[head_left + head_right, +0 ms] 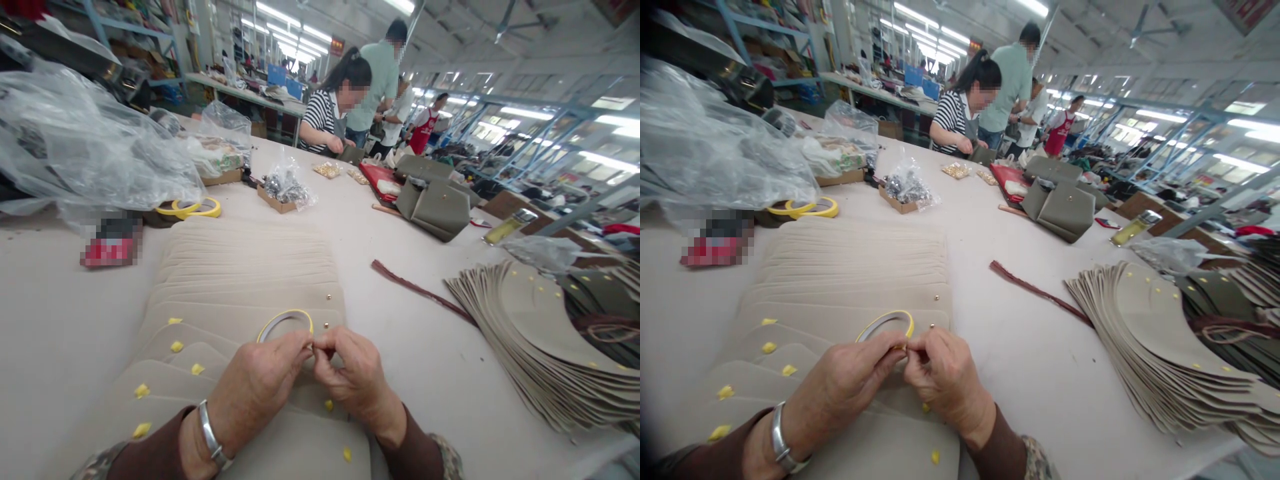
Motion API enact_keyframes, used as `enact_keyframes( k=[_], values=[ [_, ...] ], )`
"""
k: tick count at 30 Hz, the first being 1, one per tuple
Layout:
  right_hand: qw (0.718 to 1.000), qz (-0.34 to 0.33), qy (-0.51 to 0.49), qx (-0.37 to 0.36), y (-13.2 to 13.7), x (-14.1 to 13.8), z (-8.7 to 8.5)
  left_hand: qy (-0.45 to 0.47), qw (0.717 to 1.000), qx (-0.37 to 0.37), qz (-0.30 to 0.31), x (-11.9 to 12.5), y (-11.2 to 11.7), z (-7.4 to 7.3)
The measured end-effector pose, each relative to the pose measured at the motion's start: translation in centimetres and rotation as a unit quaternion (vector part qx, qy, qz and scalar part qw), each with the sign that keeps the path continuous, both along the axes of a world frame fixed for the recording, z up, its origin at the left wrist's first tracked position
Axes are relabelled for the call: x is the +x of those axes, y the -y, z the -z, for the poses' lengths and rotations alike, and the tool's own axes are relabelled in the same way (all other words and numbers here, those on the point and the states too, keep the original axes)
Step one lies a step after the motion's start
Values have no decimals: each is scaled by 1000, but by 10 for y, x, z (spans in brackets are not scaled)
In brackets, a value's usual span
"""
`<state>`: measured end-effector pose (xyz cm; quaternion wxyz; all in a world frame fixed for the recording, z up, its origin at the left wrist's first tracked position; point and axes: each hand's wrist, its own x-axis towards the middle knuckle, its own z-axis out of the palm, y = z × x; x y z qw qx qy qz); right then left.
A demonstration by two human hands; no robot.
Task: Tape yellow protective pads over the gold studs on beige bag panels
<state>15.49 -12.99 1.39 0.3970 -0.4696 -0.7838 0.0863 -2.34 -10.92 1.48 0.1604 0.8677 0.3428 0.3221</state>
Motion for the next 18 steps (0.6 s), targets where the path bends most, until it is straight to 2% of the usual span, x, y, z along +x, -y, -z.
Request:
enact_keyframes(
  k=[3, 5, 9, 13, 15, 18],
  values=[
    [999, 29, -29, -30, 2, -1, -2, -16, 1000, 6, -7, 1, 1, 1],
    [989, 63, -84, -104, 4, -5, -6, -19, 1000, 22, -9, 3, 0, 4],
    [927, 95, -239, -275, 3, -11, -9, 16, 998, 63, -18, 9, 0, 10],
    [872, 146, -318, -342, -6, 0, -1, 54, 995, 77, -8, 10, 5, 9],
    [854, 160, -336, -362, -12, 12, 3, 29, 997, 73, -4, 10, 7, 8],
    [848, 146, -333, -385, -17, 26, 9, -89, 994, 60, -12, 10, 6, 9]
  ],
)
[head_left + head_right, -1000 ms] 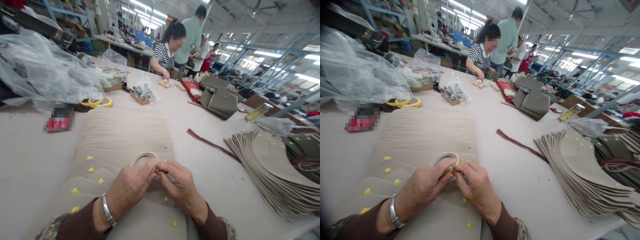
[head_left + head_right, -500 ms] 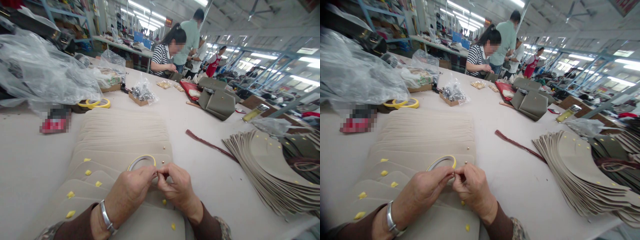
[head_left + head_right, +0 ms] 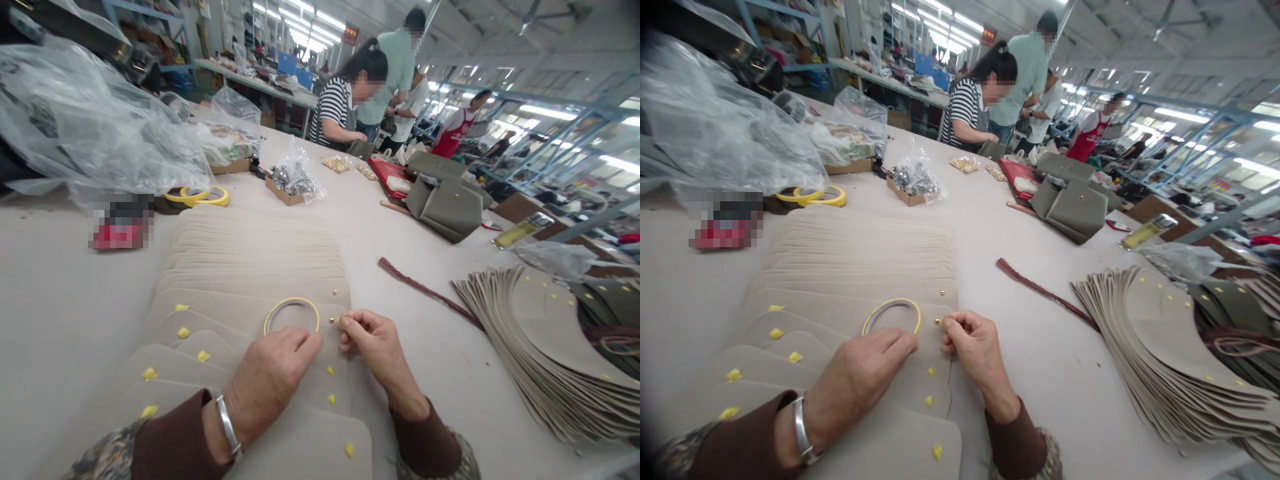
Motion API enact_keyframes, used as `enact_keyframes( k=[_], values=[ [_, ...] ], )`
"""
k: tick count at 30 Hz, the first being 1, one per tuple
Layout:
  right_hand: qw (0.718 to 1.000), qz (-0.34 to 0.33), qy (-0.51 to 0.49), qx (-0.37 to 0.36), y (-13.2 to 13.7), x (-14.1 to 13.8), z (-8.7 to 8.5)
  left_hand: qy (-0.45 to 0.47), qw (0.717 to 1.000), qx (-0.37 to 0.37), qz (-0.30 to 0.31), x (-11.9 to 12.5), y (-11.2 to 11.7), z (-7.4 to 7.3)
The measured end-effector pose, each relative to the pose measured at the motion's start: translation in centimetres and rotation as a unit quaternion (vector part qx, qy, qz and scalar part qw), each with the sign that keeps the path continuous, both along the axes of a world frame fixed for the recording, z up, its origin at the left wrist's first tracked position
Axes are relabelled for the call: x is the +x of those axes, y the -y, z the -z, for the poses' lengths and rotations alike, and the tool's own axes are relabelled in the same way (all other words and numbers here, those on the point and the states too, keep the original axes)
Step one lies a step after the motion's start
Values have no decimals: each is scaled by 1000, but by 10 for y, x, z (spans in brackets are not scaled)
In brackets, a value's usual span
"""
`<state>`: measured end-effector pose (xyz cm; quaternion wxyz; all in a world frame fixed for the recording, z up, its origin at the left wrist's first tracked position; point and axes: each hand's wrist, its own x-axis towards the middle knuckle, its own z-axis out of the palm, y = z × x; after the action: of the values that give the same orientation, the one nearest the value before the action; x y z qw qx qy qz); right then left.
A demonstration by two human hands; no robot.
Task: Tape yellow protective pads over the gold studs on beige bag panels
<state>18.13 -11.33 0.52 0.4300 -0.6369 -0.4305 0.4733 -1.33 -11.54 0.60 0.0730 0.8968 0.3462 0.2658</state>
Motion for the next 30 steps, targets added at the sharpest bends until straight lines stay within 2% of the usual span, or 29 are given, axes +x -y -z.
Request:
enact_keyframes(
  k=[2, 5, 11, 14, 16, 20, 22, 24, 27, 30],
  values=[
    [1000, -13, 15, -1, -1, 3, 3, -69, 997, -17, -11, 1, -1, 1],
    [996, -35, 77, 18, 0, 1, 5, -114, 993, -38, -14, 4, -2, 3],
    [957, -66, 268, 85, -5, -9, 3, -137, 989, -55, -11, 6, -1, 3],
    [937, -73, 319, 121, -7, -12, 2, -129, 990, -53, -11, 6, -2, 3],
    [938, -64, 317, 121, -6, -12, 5, -110, 993, -44, -19, 2, -6, 1],
    [971, -22, 227, 75, 2, -5, 12, -62, 995, 10, -80, -10, -22, -3],
    [975, -31, 205, 83, 7, -1, 15, -73, 991, 26, -107, -15, -29, -3],
    [958, -56, 250, 132, 11, -1, 16, -94, 989, 25, -115, -18, -34, -3],
    [913, -76, 342, 209, 10, -5, 16, -110, 987, 14, -113, -16, -36, -1],
    [894, -72, 380, 225, 3, -12, 16, -118, 986, 7, -115, -13, -35, -3]
  ],
)
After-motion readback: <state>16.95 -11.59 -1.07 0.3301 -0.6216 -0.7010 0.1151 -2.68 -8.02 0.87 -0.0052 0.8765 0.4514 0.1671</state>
